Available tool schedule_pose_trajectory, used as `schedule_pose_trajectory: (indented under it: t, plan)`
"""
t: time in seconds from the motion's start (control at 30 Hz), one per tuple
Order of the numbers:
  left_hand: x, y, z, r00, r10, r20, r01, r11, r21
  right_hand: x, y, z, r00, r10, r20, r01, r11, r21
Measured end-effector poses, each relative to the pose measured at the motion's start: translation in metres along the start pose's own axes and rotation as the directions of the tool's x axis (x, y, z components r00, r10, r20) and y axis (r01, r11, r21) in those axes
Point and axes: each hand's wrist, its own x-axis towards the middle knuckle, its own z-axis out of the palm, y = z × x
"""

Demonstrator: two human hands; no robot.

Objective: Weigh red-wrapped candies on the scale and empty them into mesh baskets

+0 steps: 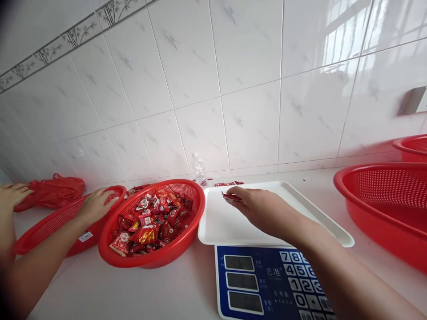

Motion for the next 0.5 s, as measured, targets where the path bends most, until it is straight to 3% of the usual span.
schedule_pose_trajectory:
  t: [0.07,0.13,0.17,0.23,0.27,0.37,0.5]
  plan:
    - [0.001,0.048,-0.006,0.995,0.094,-0.021,-0.096,0.982,-0.164,0.0,0.003,0.003,0.998,0.009,0.064,-0.007,1.0,-0.017]
    - [-0.001,0.103,-0.012,0.977,0.202,0.065,-0.169,0.927,-0.336,0.001,0.007,0.006,0.993,0.0,0.122,-0.001,1.0,0.007]
    - [-0.003,0.129,-0.015,0.946,0.29,0.143,-0.207,0.884,-0.419,0.002,0.009,0.007,0.99,-0.002,0.142,-0.002,1.0,0.025]
    - [-0.007,0.174,-0.015,0.843,0.456,0.286,-0.258,0.808,-0.529,0.003,0.013,0.007,0.99,0.008,0.139,-0.012,1.0,0.025]
    - [-0.007,0.191,-0.013,0.801,0.492,0.342,-0.261,0.8,-0.541,0.003,0.016,0.007,0.993,0.012,0.114,-0.012,1.0,-0.004]
    - [-0.004,0.22,0.0,0.716,0.408,0.567,-0.194,0.896,-0.399,0.001,0.022,0.0,1.0,-0.017,0.015,0.018,0.993,-0.114]
    - [0.004,0.226,0.019,0.7,0.302,0.647,-0.144,0.947,-0.286,-0.005,0.024,-0.012,0.998,-0.069,-0.013,0.067,0.992,-0.105]
